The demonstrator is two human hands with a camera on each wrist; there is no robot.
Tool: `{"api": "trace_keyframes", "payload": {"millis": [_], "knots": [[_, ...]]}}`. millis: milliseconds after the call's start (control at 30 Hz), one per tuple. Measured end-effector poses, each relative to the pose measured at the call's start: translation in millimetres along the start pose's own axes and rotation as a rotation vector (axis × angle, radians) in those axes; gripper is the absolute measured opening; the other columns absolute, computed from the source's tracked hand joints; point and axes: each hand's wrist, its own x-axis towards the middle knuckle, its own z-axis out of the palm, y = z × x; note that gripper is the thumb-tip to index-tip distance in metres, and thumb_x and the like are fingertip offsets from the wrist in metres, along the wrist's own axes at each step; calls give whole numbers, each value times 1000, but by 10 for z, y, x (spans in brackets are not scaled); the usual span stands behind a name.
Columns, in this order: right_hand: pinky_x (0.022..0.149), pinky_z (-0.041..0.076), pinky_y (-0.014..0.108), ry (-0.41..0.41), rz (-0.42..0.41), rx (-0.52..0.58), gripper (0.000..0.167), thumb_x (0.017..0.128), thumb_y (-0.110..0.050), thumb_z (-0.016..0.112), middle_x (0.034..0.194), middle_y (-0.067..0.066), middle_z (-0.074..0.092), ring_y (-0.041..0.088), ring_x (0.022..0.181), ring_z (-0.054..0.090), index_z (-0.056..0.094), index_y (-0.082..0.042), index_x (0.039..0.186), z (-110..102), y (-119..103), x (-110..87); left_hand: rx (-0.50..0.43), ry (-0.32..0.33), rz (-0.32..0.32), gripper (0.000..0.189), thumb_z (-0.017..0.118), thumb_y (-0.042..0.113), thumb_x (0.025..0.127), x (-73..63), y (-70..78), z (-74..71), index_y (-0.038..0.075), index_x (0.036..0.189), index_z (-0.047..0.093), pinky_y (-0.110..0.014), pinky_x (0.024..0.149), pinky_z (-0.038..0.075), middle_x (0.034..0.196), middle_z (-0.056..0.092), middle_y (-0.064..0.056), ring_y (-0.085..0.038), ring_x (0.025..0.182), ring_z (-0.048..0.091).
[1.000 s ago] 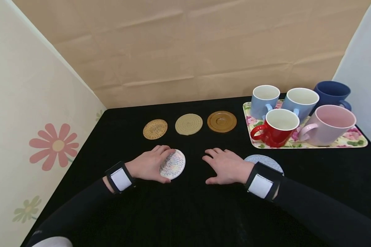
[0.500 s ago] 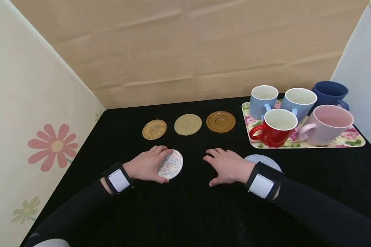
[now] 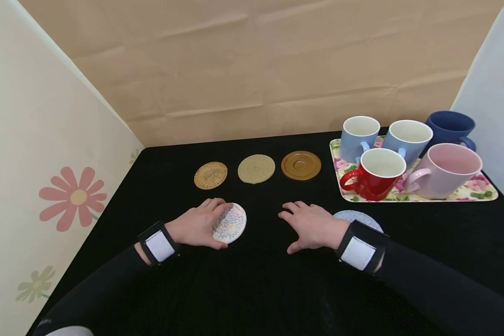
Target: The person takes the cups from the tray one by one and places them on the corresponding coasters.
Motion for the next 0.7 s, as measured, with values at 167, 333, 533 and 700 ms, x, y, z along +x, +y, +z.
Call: {"api": "trace_keyframes", "payload": {"millis": [167, 333, 533, 700], "knots": [[94, 43, 57, 4, -12, 8, 81, 73, -51, 79, 146, 21, 40, 42, 128, 41, 52, -9, 137, 1, -4, -1, 1, -17, -2, 106, 78, 61, 67, -16, -10, -13, 15, 150, 31, -30, 81, 49, 139, 37, -12, -23, 117, 44], [95, 43, 57, 3, -13, 3, 81, 74, -52, 78, 146, 21, 40, 42, 128, 41, 52, -9, 137, -2, -5, 0, -8, -32, -2, 106, 79, 59, 68, -40, -19, -35, 16, 151, 29, -30, 81, 49, 141, 36, -13, -24, 119, 44], [94, 43, 57, 6, -19, 4, 81, 74, -52, 78, 145, 21, 40, 42, 128, 41, 52, -9, 137, -9, -4, 4, 32, -57, 4, 105, 75, 61, 71, -39, -23, -48, 21, 154, 24, -33, 85, 48, 155, 25, -12, -26, 128, 39], [95, 43, 57, 3, -12, -3, 81, 73, -52, 78, 145, 21, 40, 42, 128, 41, 52, -9, 137, -8, -3, 2, 33, -81, 20, 106, 74, 64, 72, 29, -4, -65, 24, 155, 21, -42, 98, 43, 158, 21, -12, -29, 135, 32]]}}
